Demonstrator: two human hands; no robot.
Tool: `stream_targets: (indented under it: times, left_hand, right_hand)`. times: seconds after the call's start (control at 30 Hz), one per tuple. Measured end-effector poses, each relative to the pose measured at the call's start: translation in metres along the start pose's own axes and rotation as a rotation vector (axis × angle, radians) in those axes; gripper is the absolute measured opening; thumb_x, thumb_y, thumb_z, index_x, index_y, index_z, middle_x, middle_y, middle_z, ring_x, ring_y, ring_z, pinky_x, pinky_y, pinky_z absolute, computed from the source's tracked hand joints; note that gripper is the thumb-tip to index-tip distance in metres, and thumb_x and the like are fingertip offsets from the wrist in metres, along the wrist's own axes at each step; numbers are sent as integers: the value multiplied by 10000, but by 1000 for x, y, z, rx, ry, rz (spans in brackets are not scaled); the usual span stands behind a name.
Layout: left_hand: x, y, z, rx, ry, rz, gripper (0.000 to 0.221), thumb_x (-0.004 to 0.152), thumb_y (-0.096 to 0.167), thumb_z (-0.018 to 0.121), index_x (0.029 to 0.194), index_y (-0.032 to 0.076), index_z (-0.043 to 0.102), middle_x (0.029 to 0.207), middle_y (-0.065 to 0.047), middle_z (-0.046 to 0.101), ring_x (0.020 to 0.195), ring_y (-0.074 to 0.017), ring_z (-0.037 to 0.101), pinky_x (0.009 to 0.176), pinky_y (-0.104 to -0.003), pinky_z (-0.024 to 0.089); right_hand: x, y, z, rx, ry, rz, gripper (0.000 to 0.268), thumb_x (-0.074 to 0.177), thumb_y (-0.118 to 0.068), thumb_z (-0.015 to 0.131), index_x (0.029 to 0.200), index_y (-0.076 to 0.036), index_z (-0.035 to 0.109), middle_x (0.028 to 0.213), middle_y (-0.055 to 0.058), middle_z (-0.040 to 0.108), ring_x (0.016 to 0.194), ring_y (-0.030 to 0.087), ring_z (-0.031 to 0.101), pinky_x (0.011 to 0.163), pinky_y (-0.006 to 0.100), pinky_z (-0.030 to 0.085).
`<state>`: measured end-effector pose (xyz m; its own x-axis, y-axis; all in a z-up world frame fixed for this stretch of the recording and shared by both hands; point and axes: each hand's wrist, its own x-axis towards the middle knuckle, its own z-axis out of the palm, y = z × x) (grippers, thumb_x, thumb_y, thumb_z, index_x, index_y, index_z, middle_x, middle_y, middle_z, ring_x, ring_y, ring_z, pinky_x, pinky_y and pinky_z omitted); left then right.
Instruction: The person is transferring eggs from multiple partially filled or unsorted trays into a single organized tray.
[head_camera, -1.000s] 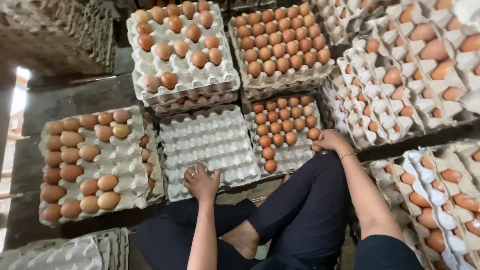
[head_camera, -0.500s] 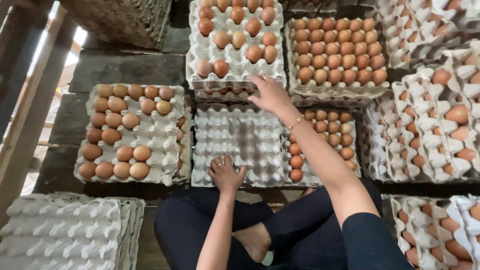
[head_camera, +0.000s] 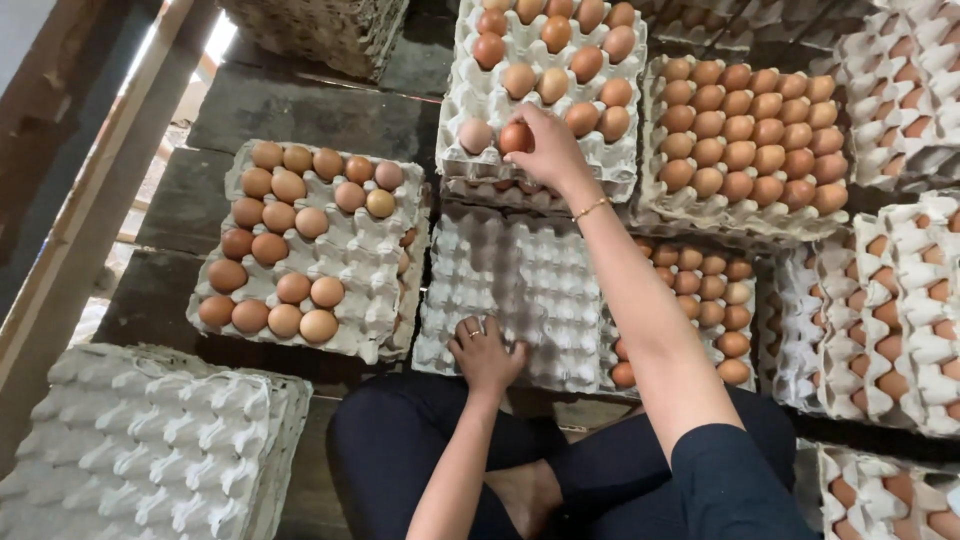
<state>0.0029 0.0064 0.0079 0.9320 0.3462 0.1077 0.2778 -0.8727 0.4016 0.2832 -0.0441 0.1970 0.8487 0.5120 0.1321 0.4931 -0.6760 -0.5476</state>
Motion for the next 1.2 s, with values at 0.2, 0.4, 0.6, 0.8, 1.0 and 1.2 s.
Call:
stream_targets:
  times: [0.2, 0.4, 0.6, 0.8, 1.0, 1.2]
  left_hand:
    - [-1, -4, 9, -34, 79, 25, 510, 587, 449, 698, 916, 99, 525, 1003, -144, 485, 1096, -396, 479, 822, -532, 389]
    - [-4, -4, 12, -46, 87, 22, 508, 604, 435, 707, 940, 87, 549, 1022, -160, 507, 1122, -411, 482, 864, -554, 388]
    - [-6, -3, 7, -67, 134, 48, 485, 600, 393, 723, 965, 117, 560, 1012, -126, 496, 1101, -396, 493, 848, -536, 411]
    - [-11, -6, 7, -209, 255, 59, 495, 607, 312, 742, 1028, 113, 573, 1009, -111, 475, 1012, -390, 521, 809, -518, 451]
    - [-9, -9, 0, -412, 332, 26, 324, 658, 185, 731, 950, 124, 607, 985, -65, 513, 928, -343, 581, 782, -467, 489]
    - [-9, -6, -4, -354, 358, 30, 284, 646, 168, 738, 898, 139, 610, 949, -56, 519, 891, -324, 583, 774, -458, 487]
  right_hand:
    - [-74, 16, 5, 1123, 81, 82, 522, 780, -109, 820, 1223, -111, 546, 1100, 140, 630, 942, 258, 655, 780, 350, 585]
    - [-166, 63, 55, 1573, 31, 378, 212, 809, -48, 712, 986, -108, 612, 957, 152, 614, 637, 278, 641, 506, 301, 520]
    - [-223, 81, 88, 1612, 81, 834, 346, 924, -441, 644, 932, -95, 645, 907, 156, 656, 633, 287, 640, 512, 268, 491]
    - [-246, 67, 86, 1754, -23, 761, 253, 833, -127, 613, 1076, -57, 606, 1013, 204, 632, 824, 364, 672, 707, 376, 615]
    - [-242, 68, 115, 909, -15, 464, 645, 674, -125, 888, 1249, -105, 597, 1133, 140, 617, 972, 299, 655, 781, 369, 600]
    - [-247, 52, 135, 239, -76, 267, 543, 683, -241, 842, 1189, -185, 651, 1087, 75, 666, 1048, 291, 650, 884, 372, 559]
